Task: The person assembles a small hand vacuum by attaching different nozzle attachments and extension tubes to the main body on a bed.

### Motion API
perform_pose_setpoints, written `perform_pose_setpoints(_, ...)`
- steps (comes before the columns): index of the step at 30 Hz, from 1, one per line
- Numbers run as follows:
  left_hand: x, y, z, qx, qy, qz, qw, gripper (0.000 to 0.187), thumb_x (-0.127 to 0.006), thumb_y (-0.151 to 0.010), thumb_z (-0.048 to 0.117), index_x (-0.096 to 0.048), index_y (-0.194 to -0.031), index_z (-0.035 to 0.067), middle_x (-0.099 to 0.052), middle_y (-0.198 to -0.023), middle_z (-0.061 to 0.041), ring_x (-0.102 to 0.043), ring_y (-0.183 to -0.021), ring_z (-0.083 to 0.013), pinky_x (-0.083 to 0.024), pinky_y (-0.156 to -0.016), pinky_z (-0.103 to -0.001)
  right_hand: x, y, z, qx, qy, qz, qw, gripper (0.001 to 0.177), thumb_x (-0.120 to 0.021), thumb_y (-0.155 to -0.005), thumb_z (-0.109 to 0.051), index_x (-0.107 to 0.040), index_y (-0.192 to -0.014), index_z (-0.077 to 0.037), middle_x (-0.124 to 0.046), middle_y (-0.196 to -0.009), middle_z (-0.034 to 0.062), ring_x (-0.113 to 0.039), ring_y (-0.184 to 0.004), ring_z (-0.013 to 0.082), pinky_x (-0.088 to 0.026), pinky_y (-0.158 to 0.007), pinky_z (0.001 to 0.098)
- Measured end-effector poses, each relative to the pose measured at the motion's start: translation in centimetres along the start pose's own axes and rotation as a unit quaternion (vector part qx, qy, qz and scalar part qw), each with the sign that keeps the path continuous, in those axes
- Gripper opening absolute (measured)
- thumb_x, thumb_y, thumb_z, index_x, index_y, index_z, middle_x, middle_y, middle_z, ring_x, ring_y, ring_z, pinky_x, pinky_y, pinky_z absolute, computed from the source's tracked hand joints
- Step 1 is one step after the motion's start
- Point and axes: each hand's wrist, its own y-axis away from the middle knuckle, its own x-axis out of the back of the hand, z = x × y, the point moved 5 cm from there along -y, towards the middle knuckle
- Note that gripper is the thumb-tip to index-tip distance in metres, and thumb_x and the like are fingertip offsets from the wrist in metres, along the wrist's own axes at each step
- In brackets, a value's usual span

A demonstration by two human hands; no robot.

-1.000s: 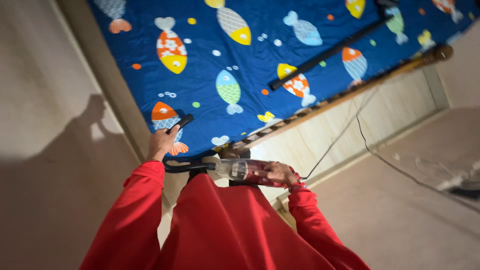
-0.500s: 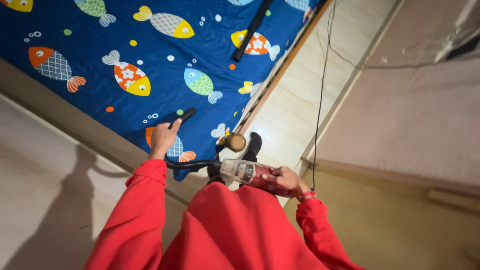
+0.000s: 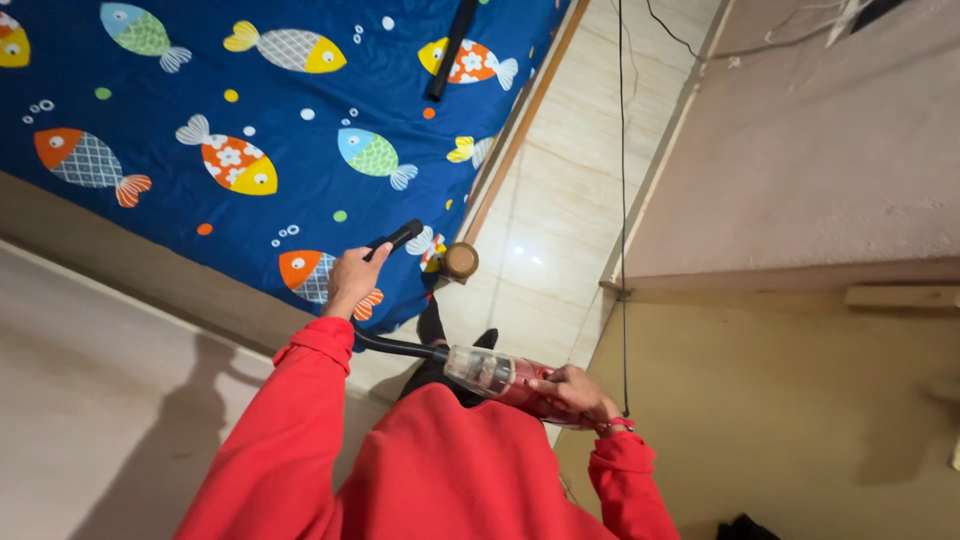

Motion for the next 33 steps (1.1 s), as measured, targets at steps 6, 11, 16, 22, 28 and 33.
perform_pose_setpoints(6, -0.5, 2.3, -1.8, 0.006, -0.012, 0.016, 1.000, 0.059, -0.059, -0.093, 0.065, -0.077, -0.098, 0.010, -0.075, -0.085, -0.019, -0.072, -0.087, -0.0397, -0.054, -0.079, -0.047, 0.0, -0.7, -0.1, 0.053, 0.124, 0.032, 0.990, 0.058, -0.070, -0.085, -0.057, -0.076, -0.082, 0.000, -0.067, -0.067, 0.0175, -0.064, -0.065, 0.0280, -0.050, -0.065, 0.0421)
perform_pose_setpoints(11, -0.7, 5.0, -2.7, 0.006, 0.019, 0.074, 0.997, 0.057, -0.059, -0.094, 0.064, -0.076, -0.097, 0.009, -0.073, -0.081, -0.018, -0.073, -0.082, -0.0381, -0.054, -0.076, -0.047, 0.9, -3.7, -1.3, 0.126, 0.295, 0.100, 0.942, 0.075, -0.059, -0.081, -0.077, -0.081, -0.104, -0.009, -0.074, -0.102, 0.0219, -0.070, -0.098, 0.0409, -0.053, -0.092, 0.0491)
perform_pose_setpoints(16, 1.4, 5.9, -3.0, -0.029, 0.056, 0.149, 0.987, 0.054, -0.059, -0.098, 0.059, -0.075, -0.095, 0.008, -0.071, -0.079, -0.017, -0.068, -0.081, -0.0402, -0.051, -0.075, -0.050, 2.7, -5.4, -5.2, 0.122, 0.360, 0.096, 0.920, 0.072, -0.052, -0.082, -0.080, -0.079, -0.106, -0.018, -0.077, -0.093, 0.0164, -0.074, -0.093, 0.0356, -0.054, -0.087, 0.0500)
perform_pose_setpoints(22, 6.1, 3.9, -3.1, -0.043, 0.106, 0.238, 0.964, 0.053, -0.059, -0.097, 0.060, -0.074, -0.097, 0.009, -0.071, -0.080, -0.016, -0.069, -0.080, -0.0376, -0.052, -0.074, -0.048, 5.1, -8.2, -13.2, 0.178, 0.413, 0.108, 0.887, 0.071, -0.049, -0.085, -0.081, -0.079, -0.097, -0.019, -0.077, -0.083, 0.0155, -0.073, -0.086, 0.0354, -0.055, -0.080, 0.0490)
perform_pose_setpoints(28, 12.1, -2.1, -4.1, -0.041, 0.146, 0.227, 0.962, 0.049, -0.062, -0.099, 0.053, -0.071, -0.107, 0.005, -0.072, -0.083, -0.013, -0.073, -0.081, -0.0321, -0.054, -0.076, -0.045, 5.9, -13.9, -21.1, 0.208, 0.407, 0.096, 0.884, 0.072, -0.049, -0.083, -0.081, -0.080, -0.100, -0.017, -0.076, -0.084, 0.0167, -0.072, -0.086, 0.0374, -0.055, -0.078, 0.0501)
perform_pose_setpoints(33, 17.2, -8.5, -4.3, -0.131, 0.081, 0.319, 0.935, 0.053, -0.070, -0.098, 0.037, -0.060, -0.137, 0.004, -0.066, -0.123, -0.021, -0.060, -0.117, -0.0393, -0.047, -0.099, -0.047, 5.4, -20.4, -29.2, 0.224, 0.426, 0.060, 0.875, 0.071, -0.048, -0.085, -0.079, -0.080, -0.103, -0.018, -0.078, -0.088, 0.0130, -0.074, -0.089, 0.0338, -0.056, -0.082, 0.0471)
